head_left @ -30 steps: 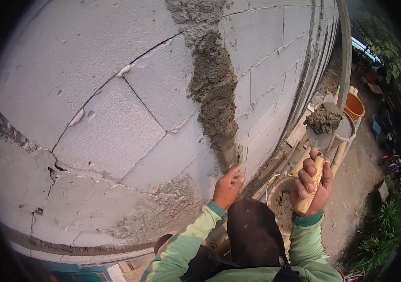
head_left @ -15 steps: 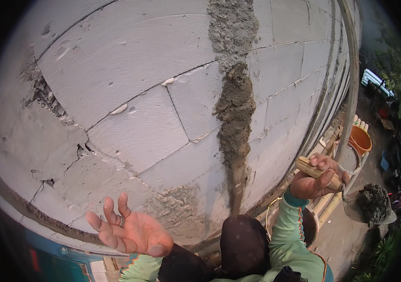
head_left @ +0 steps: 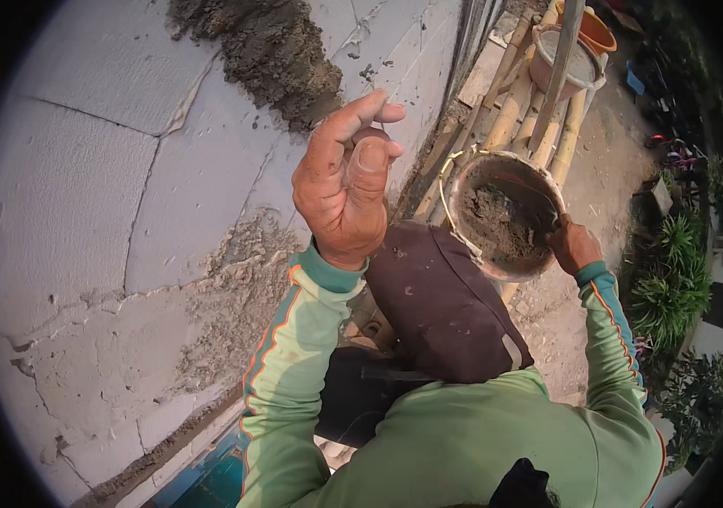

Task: The person scoops cement from a bucket using a trowel and applies it to the vertical joints of a concrete block wall. They smooth the cement into the gaps between the blocks and occasionally use a wooden plank to check the alignment of the wall surface.

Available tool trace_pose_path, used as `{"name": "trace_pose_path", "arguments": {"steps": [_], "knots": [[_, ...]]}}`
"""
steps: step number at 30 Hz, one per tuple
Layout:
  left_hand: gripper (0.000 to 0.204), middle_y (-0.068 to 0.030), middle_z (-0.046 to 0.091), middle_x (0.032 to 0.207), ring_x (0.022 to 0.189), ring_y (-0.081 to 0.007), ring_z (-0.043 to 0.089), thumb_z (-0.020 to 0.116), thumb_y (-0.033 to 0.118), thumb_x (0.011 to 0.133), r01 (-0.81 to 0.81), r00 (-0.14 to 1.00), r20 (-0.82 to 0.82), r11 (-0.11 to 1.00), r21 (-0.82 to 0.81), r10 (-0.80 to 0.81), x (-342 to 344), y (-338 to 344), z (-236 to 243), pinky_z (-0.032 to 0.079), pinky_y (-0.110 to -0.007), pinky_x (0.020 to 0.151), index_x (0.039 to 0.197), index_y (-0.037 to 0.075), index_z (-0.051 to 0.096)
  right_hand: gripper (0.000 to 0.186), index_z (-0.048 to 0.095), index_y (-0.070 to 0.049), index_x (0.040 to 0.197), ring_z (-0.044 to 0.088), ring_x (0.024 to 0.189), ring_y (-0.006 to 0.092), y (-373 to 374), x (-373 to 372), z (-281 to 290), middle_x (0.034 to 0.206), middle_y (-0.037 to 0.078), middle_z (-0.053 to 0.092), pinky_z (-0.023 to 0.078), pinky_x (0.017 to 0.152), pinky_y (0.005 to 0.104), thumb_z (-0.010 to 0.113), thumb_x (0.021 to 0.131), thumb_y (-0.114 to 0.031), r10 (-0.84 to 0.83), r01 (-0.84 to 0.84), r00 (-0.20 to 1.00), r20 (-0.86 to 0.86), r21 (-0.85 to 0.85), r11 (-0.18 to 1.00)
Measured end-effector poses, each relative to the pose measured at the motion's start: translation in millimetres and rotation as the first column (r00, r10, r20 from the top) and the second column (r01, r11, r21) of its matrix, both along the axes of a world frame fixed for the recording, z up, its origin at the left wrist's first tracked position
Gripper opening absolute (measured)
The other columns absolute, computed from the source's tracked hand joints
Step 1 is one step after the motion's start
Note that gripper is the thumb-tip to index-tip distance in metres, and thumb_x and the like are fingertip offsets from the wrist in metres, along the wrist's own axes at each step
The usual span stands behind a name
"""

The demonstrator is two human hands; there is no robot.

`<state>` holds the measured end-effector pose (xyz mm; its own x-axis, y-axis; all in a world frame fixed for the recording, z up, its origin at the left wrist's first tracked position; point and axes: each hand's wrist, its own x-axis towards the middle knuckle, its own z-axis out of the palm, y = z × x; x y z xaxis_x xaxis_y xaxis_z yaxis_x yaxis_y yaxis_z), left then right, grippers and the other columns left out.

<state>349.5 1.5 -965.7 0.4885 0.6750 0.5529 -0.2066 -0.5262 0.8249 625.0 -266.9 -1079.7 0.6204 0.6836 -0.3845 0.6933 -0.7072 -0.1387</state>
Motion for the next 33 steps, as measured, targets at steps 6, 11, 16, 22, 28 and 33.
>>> {"name": "trace_pose_path", "arguments": {"steps": [6, 11, 16, 22, 28, 33], "knots": [[0.088, -0.02, 0.056, 0.139, 0.105, -0.0203, 0.064, 0.072, 0.04, 0.093, 0.172, 0.667, -0.364, 0.61, -0.774, -0.65, 45, 15, -135, 0.055, -0.036, 0.086, 0.153, -0.009, 0.032, 0.021, 0.067, -0.003, 0.096, 0.072, 0.091, 0.0381, 4, 42, -79, 0.093, 0.022, 0.072, 0.057, 0.076, 0.0503, 0.056, 0.092, -0.021, 0.151, -0.086, 0.957, 0.246, -0.257, 0.963], [0.1, -0.0253, 0.037, 0.157, 0.137, -0.0314, 0.048, 0.066, 0.051, 0.095, 0.076, 0.56, -0.44, 0.572, -0.816, -0.702, 41, 35, -184, 0.051, -0.045, 0.101, 0.159, -0.005, 0.014, 0.029, 0.072, -0.003, 0.102, 0.072, 0.096, 0.0375, -12, -10, -83, 0.099, 0.021, 0.074, 0.057, 0.083, 0.0502, 0.049, 0.094, -0.019, 0.162, -0.135, 0.986, 0.033, -0.404, 0.905], [0.099, -0.021, 0.02, 0.166, 0.146, -0.034, 0.036, 0.059, 0.056, 0.098, 0.324, 0.634, 0.401, -0.244, -0.914, -0.661, 44, -6, -268, 0.04, -0.045, 0.113, 0.161, -0.002, 0.01, 0.034, 0.069, 0.004, 0.099, 0.073, 0.083, 0.0365, -6, -17, -100, 0.09, 0.023, 0.072, 0.059, 0.07, 0.0483, 0.047, 0.1, -0.023, 0.483, -0.578, 0.814, -0.321, -0.381, 0.721], [0.092, -0.0192, 0.027, 0.157, 0.143, -0.0296, 0.037, 0.051, 0.065, 0.098, 0.196, 0.649, 0.276, -0.194, -0.961, -0.709, 49, -15, -254, 0.036, -0.042, 0.115, 0.155, -0.001, 0.022, 0.048, 0.064, 0.004, 0.084, 0.064, 0.062, 0.0255, 18, -54, -91, 0.077, 0.015, 0.064, 0.051, 0.053, 0.0401, 0.049, 0.104, -0.036, -0.291, 0.222, 0.655, -0.697, -0.191, 0.956], [0.102, -0.0233, 0.02, 0.166, 0.143, -0.0346, 0.042, 0.038, 0.074, 0.097, 0.164, 0.667, 0.252, -0.191, -0.968, -0.701, 41, -1, -249, 0.033, -0.049, 0.118, 0.16, -0.003, 0.016, 0.023, 0.062, -0.004, 0.098, 0.055, 0.05, 0.0134, -12, -53, -39, 0.069, 0.003, 0.056, 0.046, 0.044, 0.0285, 0.056, 0.103, -0.026, -0.184, 0.653, 0.178, -0.967, -0.023, 0.757], [0.097, -0.0184, 0.043, 0.156, 0.123, -0.0288, 0.06, 0.031, 0.075, 0.099, 0.026, 0.717, -0.155, 0.249, -0.968, -0.68, 28, 26, -226, 0.042, -0.045, 0.105, 0.159, 0.0, 0.025, 0.037, 0.05, -0.003, 0.128, 0.058, 0.062, 0.0131, 58, -76, 27, 0.09, 0.004, 0.058, 0.05, 0.048, 0.029, 0.066, 0.096, -0.01, 0.346, 0.779, 0.009, -0.938, 0.224, 0.586]]}}
